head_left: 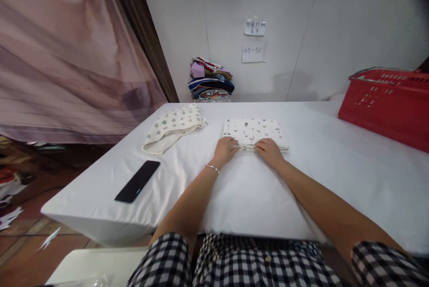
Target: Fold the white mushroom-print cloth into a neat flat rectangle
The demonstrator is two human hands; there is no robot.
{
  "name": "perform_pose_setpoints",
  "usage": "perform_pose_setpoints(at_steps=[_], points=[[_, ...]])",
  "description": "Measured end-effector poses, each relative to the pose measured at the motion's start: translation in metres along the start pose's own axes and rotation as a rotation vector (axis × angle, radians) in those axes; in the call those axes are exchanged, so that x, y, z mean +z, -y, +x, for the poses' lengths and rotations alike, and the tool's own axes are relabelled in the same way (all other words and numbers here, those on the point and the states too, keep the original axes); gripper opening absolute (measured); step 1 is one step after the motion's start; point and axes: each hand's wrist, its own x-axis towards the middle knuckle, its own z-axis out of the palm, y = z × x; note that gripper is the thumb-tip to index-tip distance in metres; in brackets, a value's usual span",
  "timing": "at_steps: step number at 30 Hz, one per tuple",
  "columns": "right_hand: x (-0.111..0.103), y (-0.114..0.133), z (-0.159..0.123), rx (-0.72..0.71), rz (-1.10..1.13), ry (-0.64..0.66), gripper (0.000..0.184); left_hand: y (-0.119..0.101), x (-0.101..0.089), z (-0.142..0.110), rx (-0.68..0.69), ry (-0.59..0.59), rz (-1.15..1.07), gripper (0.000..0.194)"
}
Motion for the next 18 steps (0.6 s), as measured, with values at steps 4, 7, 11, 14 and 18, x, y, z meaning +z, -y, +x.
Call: perform_pose_setpoints(at_steps=[4, 7, 11, 14, 18], points=[[0.001, -0.001, 0.000, 0.013, 0.011, -0.003, 0.022, 0.010, -0.006, -0.007, 0.004, 0.000, 0.031, 0.018], [0.002, -0.001, 0.000, 0.008, 0.008, -0.003, 0.023, 0.011, -0.005, -0.009, 0.020, -0.031, 0.065, 0.018], [0.001, -0.002, -0.001, -0.005, 0.007, -0.006, 0.022, 0.011, -0.004, -0.009, 0.046, -0.020, 0.135, 0.019], [0.000, -0.002, -0.001, 0.001, 0.006, 0.002, 0.022, 0.011, -0.004, -0.010, 0.060, 0.001, 0.161, 0.019], [-0.001, -0.001, -0.002, -0.005, 0.009, 0.006, 0.023, 0.013, -0.006, -0.014, 0.050, -0.015, 0.130, 0.023]])
